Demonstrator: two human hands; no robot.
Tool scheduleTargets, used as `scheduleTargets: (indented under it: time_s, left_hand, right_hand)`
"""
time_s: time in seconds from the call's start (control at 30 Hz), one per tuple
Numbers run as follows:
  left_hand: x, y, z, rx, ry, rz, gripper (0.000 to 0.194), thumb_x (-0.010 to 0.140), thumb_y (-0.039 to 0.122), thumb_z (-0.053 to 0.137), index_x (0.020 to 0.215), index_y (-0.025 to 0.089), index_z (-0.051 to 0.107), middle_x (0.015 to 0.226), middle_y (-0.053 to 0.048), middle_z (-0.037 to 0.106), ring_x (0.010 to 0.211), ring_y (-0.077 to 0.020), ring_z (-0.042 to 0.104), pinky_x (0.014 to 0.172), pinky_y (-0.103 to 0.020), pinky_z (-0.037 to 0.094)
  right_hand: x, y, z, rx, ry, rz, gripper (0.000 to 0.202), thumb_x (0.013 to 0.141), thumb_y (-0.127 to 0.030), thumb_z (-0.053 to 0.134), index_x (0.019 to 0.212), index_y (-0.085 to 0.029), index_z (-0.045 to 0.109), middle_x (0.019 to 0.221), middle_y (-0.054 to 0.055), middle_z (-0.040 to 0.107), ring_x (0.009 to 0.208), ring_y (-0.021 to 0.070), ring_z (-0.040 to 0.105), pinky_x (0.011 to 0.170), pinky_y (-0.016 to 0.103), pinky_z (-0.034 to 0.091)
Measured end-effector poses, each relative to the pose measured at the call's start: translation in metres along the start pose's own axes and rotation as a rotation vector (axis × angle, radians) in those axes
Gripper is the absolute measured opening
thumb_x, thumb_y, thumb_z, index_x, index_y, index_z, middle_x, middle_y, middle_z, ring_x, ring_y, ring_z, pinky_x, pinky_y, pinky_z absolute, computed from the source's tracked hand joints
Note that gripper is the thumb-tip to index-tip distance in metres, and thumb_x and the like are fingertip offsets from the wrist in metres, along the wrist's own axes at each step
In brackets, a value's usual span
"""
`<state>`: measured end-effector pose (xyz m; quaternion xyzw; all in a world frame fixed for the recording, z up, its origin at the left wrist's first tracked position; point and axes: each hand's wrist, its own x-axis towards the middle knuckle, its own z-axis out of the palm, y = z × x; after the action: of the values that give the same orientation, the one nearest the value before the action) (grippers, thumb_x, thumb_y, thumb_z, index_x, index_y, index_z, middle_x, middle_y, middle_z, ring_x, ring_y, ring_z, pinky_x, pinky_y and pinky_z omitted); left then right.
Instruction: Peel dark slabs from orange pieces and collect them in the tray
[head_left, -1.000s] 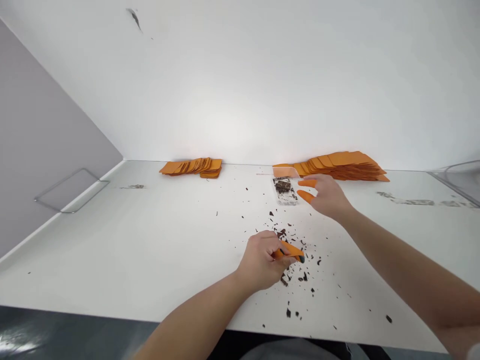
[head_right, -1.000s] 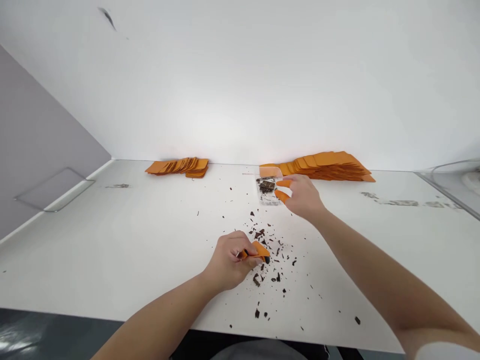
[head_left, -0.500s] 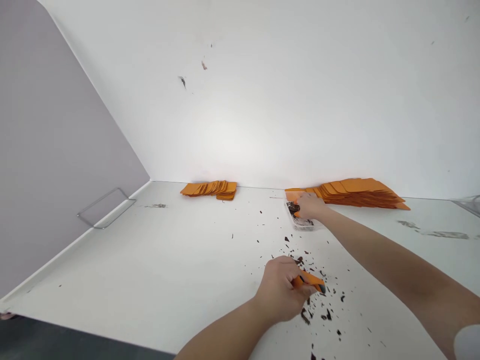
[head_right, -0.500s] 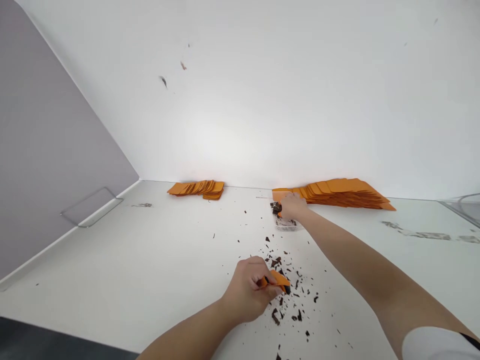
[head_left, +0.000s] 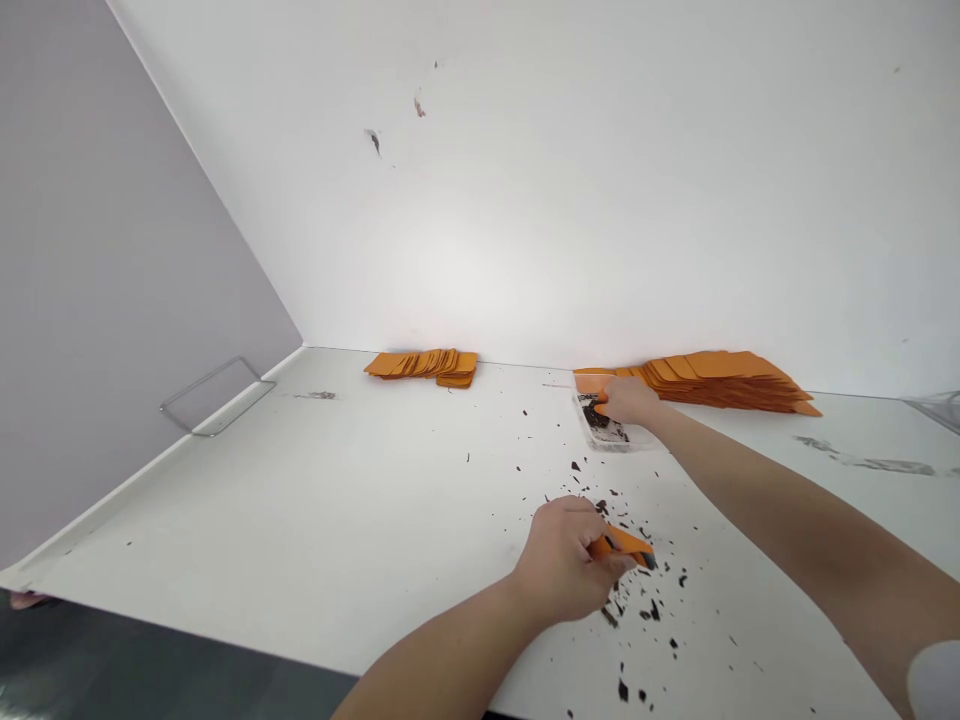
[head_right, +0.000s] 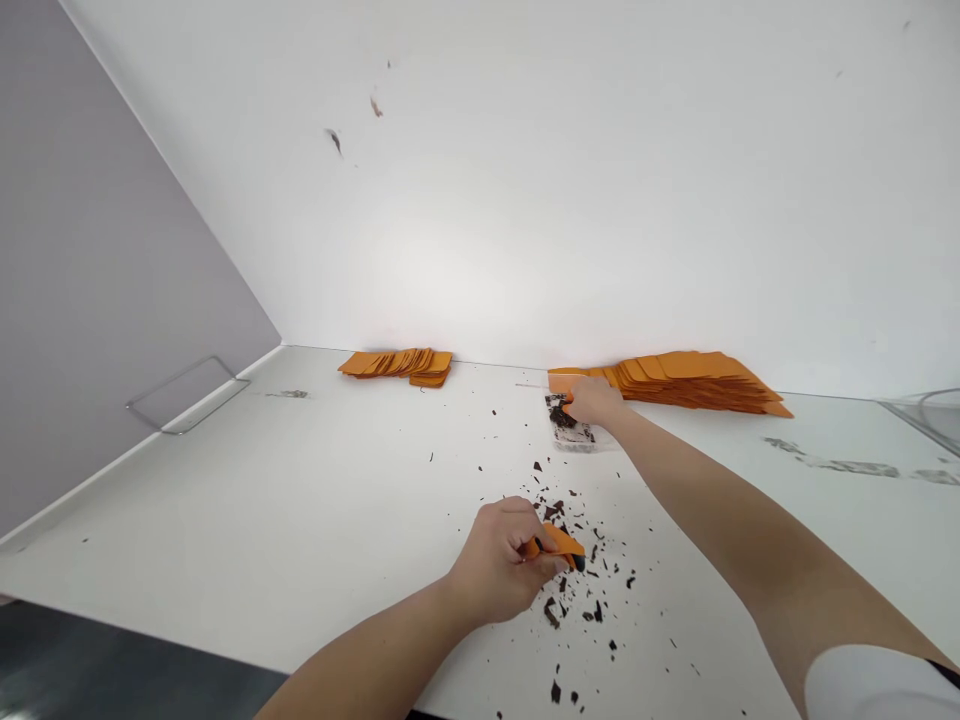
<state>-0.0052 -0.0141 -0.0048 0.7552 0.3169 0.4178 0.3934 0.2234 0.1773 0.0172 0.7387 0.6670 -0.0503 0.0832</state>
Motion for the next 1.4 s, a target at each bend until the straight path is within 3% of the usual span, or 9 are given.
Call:
scheduleTargets:
  time_s: [0.27, 0.43, 0.5, 0.6, 0.7, 0.83, 1.03, 1.23, 1.4]
  left_hand:
    - [-0.001, -0.001, 0.002, 0.020, -0.001, -0.023, 0.027, 0.068, 0.018, 0.076, 0.054, 0.017, 0.053, 0.056, 0.001, 0.047, 0.055, -0.0125, 0.044, 0.049, -0.025, 0.031]
    - [0.000, 0.000, 0.000, 0.037, 0.003, -0.009, 0.025, 0.068, 0.018, 0.077, 0.055, 0.017, 0.055, 0.056, 0.001, 0.049, 0.056, -0.0132, 0.046, 0.050, -0.025, 0.032]
    - [0.001, 0.001, -0.001, 0.050, 0.025, 0.003, 0.026, 0.069, 0.019, 0.078, 0.055, 0.017, 0.056, 0.055, 0.001, 0.049, 0.055, -0.0132, 0.046, 0.050, -0.025, 0.033]
    - [0.002, 0.002, -0.004, 0.054, 0.048, 0.011, 0.024, 0.071, 0.021, 0.078, 0.057, 0.016, 0.059, 0.057, 0.000, 0.052, 0.055, -0.0128, 0.049, 0.050, -0.025, 0.034]
    - [0.003, 0.004, -0.005, 0.053, 0.056, 0.027, 0.021, 0.074, 0.023, 0.076, 0.060, 0.016, 0.062, 0.060, -0.002, 0.057, 0.056, -0.0130, 0.052, 0.052, -0.024, 0.038]
    - [0.003, 0.003, -0.005, 0.050, 0.086, 0.108, 0.018, 0.077, 0.024, 0.074, 0.063, 0.017, 0.064, 0.061, -0.002, 0.059, 0.056, -0.0127, 0.053, 0.052, -0.024, 0.040]
    - [0.004, 0.004, -0.005, 0.067, 0.131, 0.200, 0.020, 0.081, 0.028, 0.071, 0.065, 0.017, 0.064, 0.061, -0.002, 0.061, 0.055, -0.0118, 0.054, 0.051, -0.023, 0.042]
    - [0.005, 0.002, -0.004, 0.141, 0.170, 0.300, 0.021, 0.084, 0.031, 0.067, 0.069, 0.017, 0.064, 0.061, -0.002, 0.063, 0.057, -0.0125, 0.056, 0.053, -0.024, 0.045]
    - [0.006, -0.003, -0.004, 0.335, 0.235, 0.464, 0.009, 0.079, 0.014, 0.061, 0.071, 0.018, 0.063, 0.066, -0.001, 0.067, 0.062, -0.0137, 0.058, 0.063, -0.029, 0.047]
  right_hand:
    - [-0.022, 0.008, -0.015, 0.103, 0.217, 0.052, 0.025, 0.086, -0.038, 0.059, 0.084, -0.015, 0.070, 0.092, 0.015, 0.066, 0.101, 0.0336, 0.059, 0.077, 0.040, 0.047]
    - [-0.065, 0.017, -0.032, 0.245, 0.347, 0.042, 0.026, 0.087, -0.037, 0.053, 0.090, -0.019, 0.070, 0.092, 0.011, 0.067, 0.088, 0.0286, 0.063, 0.067, 0.035, 0.049]
    - [-0.094, 0.017, -0.030, 0.383, 0.446, -0.041, 0.027, 0.090, -0.040, 0.049, 0.098, -0.024, 0.069, 0.106, 0.006, 0.066, 0.095, 0.0257, 0.063, 0.076, 0.037, 0.051]
    - [-0.146, 0.011, -0.016, 0.808, 0.684, -0.324, 0.021, 0.087, -0.042, 0.058, 0.099, -0.029, 0.069, 0.114, 0.004, 0.063, 0.108, 0.0277, 0.059, 0.094, 0.045, 0.049]
    - [-0.195, -0.001, 0.004, 1.047, 0.699, -0.580, 0.013, 0.089, -0.032, 0.062, 0.099, -0.034, 0.071, 0.119, 0.003, 0.061, 0.125, 0.0296, 0.050, 0.106, 0.052, 0.041]
    - [-0.235, -0.014, 0.029, 1.220, 0.718, -0.714, 0.027, 0.088, -0.021, 0.064, 0.108, -0.037, 0.071, 0.119, 0.003, 0.061, 0.132, 0.0318, 0.041, 0.111, 0.059, 0.033]
    - [-0.247, -0.018, 0.055, 1.241, 0.766, -0.715, 0.032, 0.087, -0.017, 0.064, 0.112, -0.036, 0.071, 0.120, 0.003, 0.061, 0.131, 0.0323, 0.042, 0.112, 0.063, 0.028]
    - [-0.246, -0.014, 0.061, 1.154, 0.863, -0.669, 0.041, 0.083, -0.009, 0.064, 0.114, -0.035, 0.070, 0.122, 0.003, 0.061, 0.132, 0.0334, 0.040, 0.110, 0.065, 0.029]
    - [-0.242, -0.013, 0.066, 0.986, 0.966, -0.696, 0.044, 0.077, -0.005, 0.067, 0.111, -0.032, 0.071, 0.118, 0.004, 0.062, 0.130, 0.0348, 0.041, 0.105, 0.062, 0.035]
